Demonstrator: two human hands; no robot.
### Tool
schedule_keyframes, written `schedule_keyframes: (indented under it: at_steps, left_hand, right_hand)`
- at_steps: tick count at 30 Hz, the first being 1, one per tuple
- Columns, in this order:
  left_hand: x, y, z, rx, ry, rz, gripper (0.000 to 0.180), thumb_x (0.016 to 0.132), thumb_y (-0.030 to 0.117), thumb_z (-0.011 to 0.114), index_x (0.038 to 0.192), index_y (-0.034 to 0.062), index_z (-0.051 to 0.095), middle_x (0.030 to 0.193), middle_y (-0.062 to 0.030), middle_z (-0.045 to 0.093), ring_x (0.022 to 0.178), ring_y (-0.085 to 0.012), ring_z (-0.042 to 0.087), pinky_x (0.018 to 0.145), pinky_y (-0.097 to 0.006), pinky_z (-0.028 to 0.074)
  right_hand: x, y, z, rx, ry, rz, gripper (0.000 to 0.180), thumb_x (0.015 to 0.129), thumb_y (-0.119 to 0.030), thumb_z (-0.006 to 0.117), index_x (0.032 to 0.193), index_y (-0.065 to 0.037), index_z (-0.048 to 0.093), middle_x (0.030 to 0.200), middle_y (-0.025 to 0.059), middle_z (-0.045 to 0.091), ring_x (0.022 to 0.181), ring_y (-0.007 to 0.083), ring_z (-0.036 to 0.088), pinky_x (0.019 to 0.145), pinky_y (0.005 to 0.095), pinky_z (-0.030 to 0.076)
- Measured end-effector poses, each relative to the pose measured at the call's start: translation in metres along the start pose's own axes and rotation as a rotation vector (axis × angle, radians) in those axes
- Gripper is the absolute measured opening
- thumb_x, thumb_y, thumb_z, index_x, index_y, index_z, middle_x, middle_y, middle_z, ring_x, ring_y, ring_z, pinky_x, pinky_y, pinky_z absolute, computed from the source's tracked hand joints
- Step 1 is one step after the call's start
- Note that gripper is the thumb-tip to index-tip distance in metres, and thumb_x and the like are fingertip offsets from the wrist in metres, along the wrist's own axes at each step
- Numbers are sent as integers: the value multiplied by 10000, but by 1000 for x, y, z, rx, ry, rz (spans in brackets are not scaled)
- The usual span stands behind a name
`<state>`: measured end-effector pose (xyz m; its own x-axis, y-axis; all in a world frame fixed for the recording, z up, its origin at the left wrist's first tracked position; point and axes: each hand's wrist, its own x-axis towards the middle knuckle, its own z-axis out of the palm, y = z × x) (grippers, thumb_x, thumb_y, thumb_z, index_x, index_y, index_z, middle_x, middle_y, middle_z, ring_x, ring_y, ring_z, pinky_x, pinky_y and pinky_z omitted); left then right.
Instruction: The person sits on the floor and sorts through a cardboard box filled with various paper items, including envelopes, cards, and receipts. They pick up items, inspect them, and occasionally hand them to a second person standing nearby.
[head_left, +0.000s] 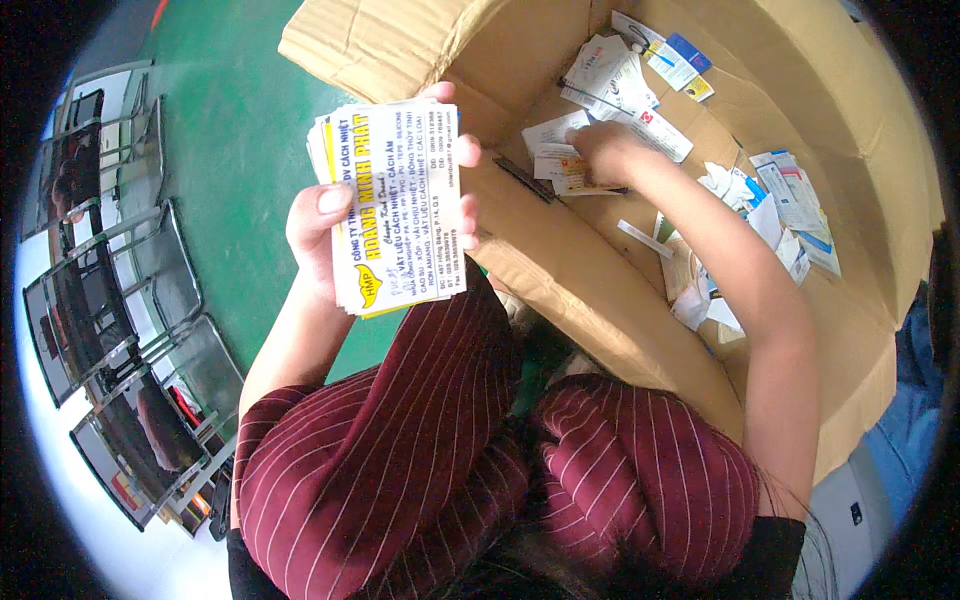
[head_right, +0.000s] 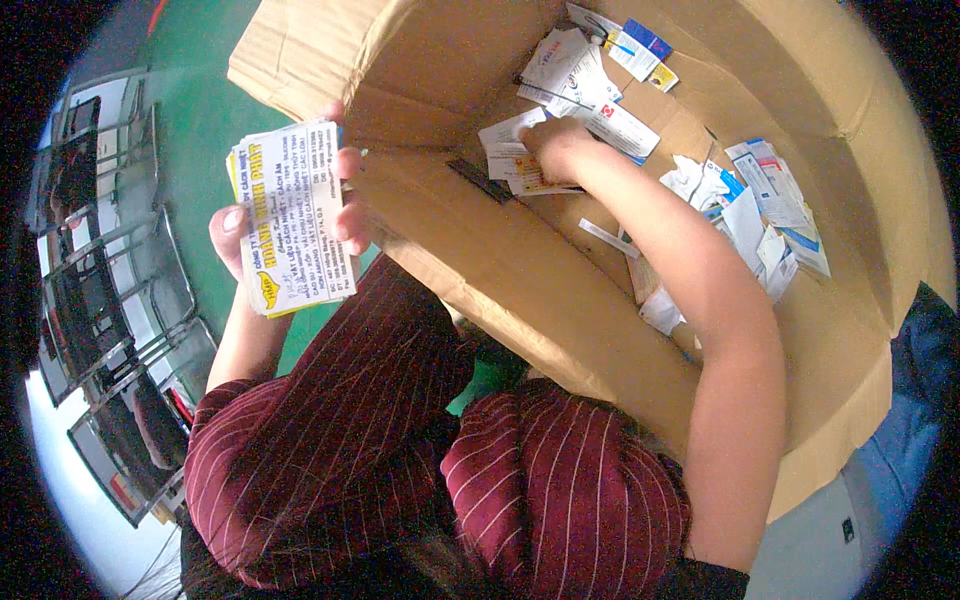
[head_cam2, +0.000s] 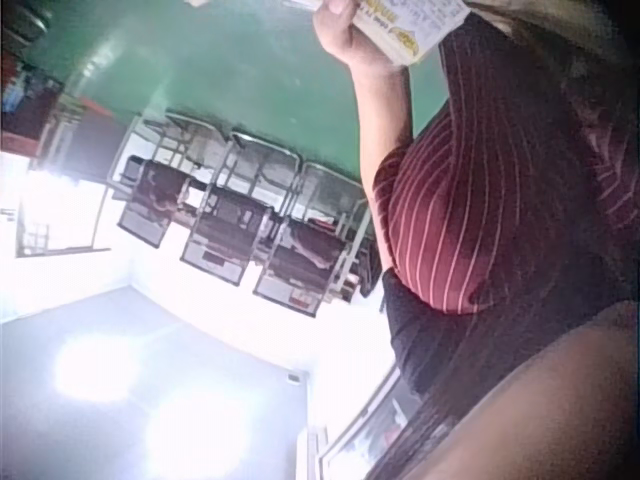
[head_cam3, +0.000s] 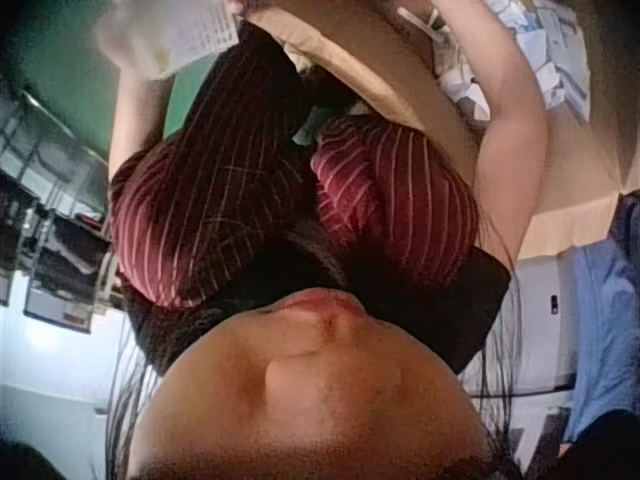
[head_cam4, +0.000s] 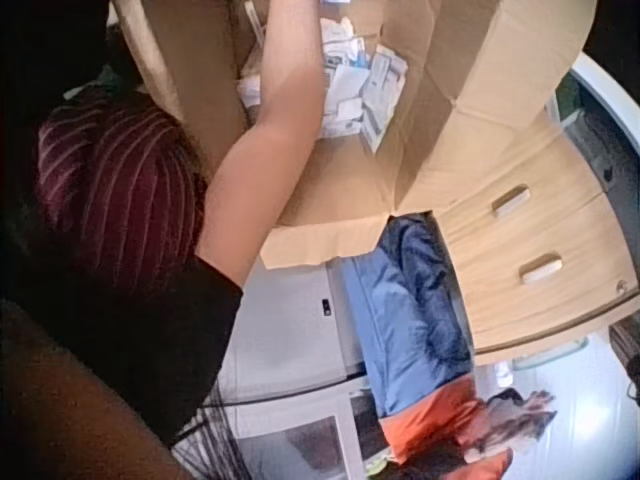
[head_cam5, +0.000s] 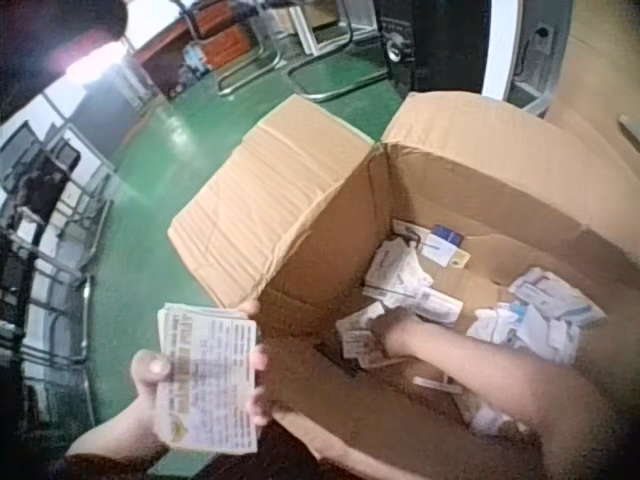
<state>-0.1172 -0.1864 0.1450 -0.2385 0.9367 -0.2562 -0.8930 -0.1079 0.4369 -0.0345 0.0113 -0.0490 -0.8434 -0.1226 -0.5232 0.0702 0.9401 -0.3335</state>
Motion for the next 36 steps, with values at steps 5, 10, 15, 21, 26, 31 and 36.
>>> schedule_keyframes:
  at_steps: [5,10,15,21,26,31,36]
  left_hand:
    - [9,-6,-1,61,-36,-12,814,600,282,608,1258,21,206,1049,-189,454,778,-320,544,704,-396,463]
    - [20,-15,3,217,84,53,788,617,292,591,1261,49,206,1061,-166,428,802,-293,514,731,-399,443]
    - [51,-35,5,202,29,125,621,711,199,542,1230,70,227,1056,-166,440,886,-299,501,793,-426,415]
    - [61,-55,-1,0,-13,43,593,745,335,568,1198,31,335,1146,-142,458,1034,-250,473,884,-384,384]
    - [63,-55,1,4,-139,-49,572,739,301,561,1175,-6,354,1103,-154,483,979,-245,508,839,-374,419]
    - [65,-55,10,74,-36,-41,557,730,280,558,1163,-14,366,1061,-158,504,927,-237,534,803,-364,441]
    - [62,-52,5,104,-86,-180,566,733,299,548,1157,-30,369,1040,-169,513,891,-246,549,769,-358,460]
  right_hand:
    - [-29,3,13,237,5,34,271,636,-140,619,873,-14,583,813,187,577,803,308,557,696,351,448]
    - [-85,13,-18,1532,416,-4,304,786,-167,520,1035,2,474,928,117,556,863,204,547,732,325,446]
    - [-130,-18,-80,2089,571,-509,325,847,-162,436,1127,-3,392,1073,104,492,970,169,496,825,310,406]
    - [-130,-70,-89,1499,956,-197,297,864,-151,411,1105,20,387,1051,107,473,976,203,460,842,304,360]
    - [-123,-77,-88,756,1265,-4,446,806,-205,495,1131,56,337,1098,200,387,982,314,412,844,360,331]
    - [-124,-81,-89,798,1297,88,571,757,-105,557,1225,30,259,1199,184,312,1066,291,365,903,354,302]
    - [-140,-62,-112,655,1177,-86,729,619,-104,685,1226,-7,294,1201,175,372,1113,266,374,922,338,307]
